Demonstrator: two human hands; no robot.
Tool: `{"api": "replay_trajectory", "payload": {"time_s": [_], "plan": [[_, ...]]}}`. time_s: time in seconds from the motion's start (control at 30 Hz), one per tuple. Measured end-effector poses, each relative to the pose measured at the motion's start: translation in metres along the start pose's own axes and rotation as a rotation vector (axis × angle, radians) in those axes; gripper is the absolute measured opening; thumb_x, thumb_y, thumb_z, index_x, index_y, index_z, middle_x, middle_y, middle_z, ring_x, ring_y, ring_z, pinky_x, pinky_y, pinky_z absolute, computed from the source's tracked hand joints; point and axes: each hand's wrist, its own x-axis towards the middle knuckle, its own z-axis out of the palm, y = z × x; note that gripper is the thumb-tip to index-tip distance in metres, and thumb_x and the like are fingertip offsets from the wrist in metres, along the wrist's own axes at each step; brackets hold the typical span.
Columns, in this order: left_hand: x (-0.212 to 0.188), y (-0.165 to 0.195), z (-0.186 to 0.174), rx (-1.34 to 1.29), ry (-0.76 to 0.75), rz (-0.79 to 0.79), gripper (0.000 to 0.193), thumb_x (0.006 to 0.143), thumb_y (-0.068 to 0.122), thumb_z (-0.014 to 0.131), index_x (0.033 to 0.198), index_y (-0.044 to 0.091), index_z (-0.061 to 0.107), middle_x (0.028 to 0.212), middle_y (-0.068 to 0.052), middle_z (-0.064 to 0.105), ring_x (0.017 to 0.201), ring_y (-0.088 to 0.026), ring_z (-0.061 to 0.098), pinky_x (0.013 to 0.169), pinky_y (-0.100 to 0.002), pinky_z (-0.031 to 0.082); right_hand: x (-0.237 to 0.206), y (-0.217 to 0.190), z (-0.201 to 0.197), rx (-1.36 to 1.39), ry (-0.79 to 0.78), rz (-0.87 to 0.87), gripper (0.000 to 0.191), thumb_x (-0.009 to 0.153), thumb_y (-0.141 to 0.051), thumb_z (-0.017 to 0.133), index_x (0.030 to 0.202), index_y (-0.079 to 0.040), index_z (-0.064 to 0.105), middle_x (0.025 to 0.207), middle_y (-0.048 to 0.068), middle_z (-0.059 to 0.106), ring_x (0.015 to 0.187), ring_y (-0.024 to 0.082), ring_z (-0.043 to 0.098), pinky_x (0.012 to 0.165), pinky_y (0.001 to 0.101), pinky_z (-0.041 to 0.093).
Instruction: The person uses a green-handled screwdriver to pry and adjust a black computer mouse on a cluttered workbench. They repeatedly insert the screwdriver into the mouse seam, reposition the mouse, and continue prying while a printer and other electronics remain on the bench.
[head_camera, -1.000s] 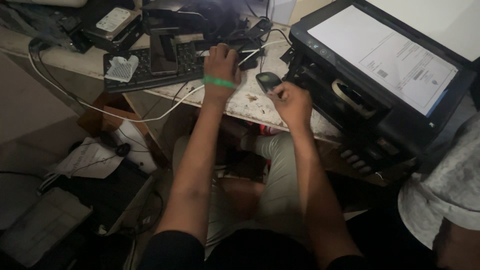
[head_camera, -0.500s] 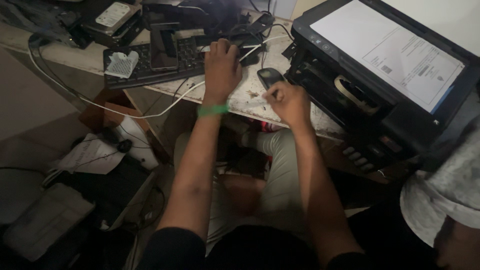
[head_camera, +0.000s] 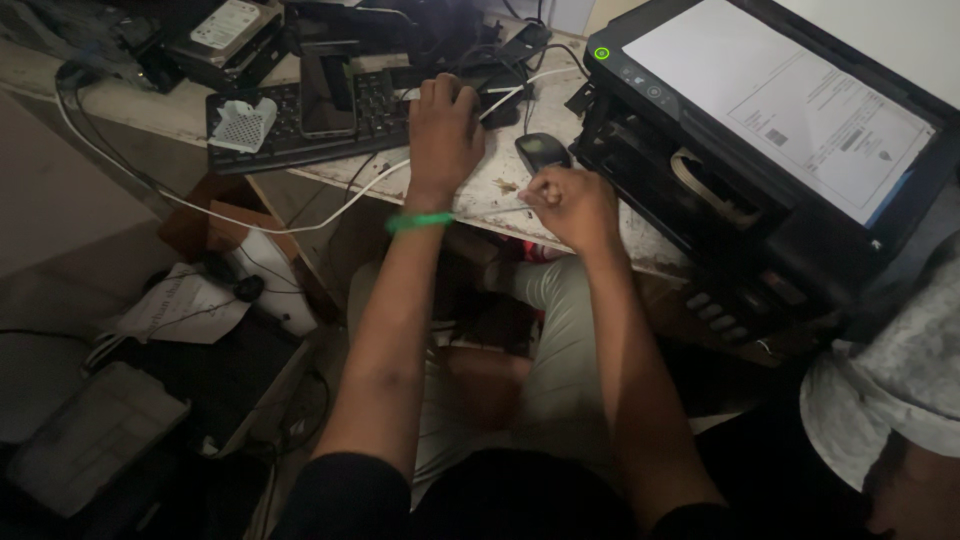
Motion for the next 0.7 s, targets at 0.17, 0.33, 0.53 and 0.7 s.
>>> {"api": "replay_trajectory", "payload": {"time_s": [0.17, 0.33, 0.53, 0.7], "plan": [[0.0014, -0.001, 0.001, -0.002, -0.019, -0.006, 0.033, 0.071, 0.009, 0.074, 0.101, 0.005, 0.064, 0.116, -0.016, 0.057, 0.11, -0.035, 0.054, 0.09, -0.049, 0.043, -0.0007, 0.0015, 0.0008, 0.143, 0.096, 0.241, 0.011, 0.086, -0.013, 0.083, 0.09, -0.009, 0.073, 0.058, 0.004, 0.062, 0.047, 0.012, 0.056, 0.047, 0.0293, 0.039], [0.0004, -0.0012, 0.0022, 0.047, 0.015, 0.013, 0.036, 0.068, 0.009, 0.077, 0.101, 0.004, 0.064, 0.116, -0.018, 0.059, 0.109, -0.037, 0.055, 0.089, -0.05, 0.043, 0.0002, 0.0008, 0.0004, 0.113, 0.119, 0.132, 0.012, 0.086, -0.013, 0.084, 0.09, -0.008, 0.073, 0.059, 0.003, 0.061, 0.046, 0.01, 0.055, 0.046, 0.0281, 0.039], [0.002, -0.0012, 0.0032, 0.017, -0.025, -0.016, 0.028, 0.075, 0.008, 0.074, 0.101, 0.004, 0.065, 0.117, -0.017, 0.058, 0.11, -0.035, 0.055, 0.089, -0.048, 0.044, -0.0008, -0.0045, -0.0025, -0.003, 0.002, 0.042, 0.017, 0.081, -0.02, 0.089, 0.087, -0.011, 0.076, 0.06, 0.005, 0.061, 0.05, 0.015, 0.056, 0.048, 0.0305, 0.042], [0.0008, -0.0002, 0.0019, -0.002, -0.027, -0.019, 0.026, 0.074, 0.009, 0.073, 0.099, 0.005, 0.065, 0.117, -0.015, 0.057, 0.109, -0.033, 0.053, 0.089, -0.048, 0.043, -0.0011, -0.0021, 0.0005, -0.06, -0.027, 0.112, 0.014, 0.087, -0.021, 0.086, 0.088, -0.011, 0.076, 0.06, 0.006, 0.064, 0.05, 0.017, 0.06, 0.05, 0.0335, 0.044]]}}
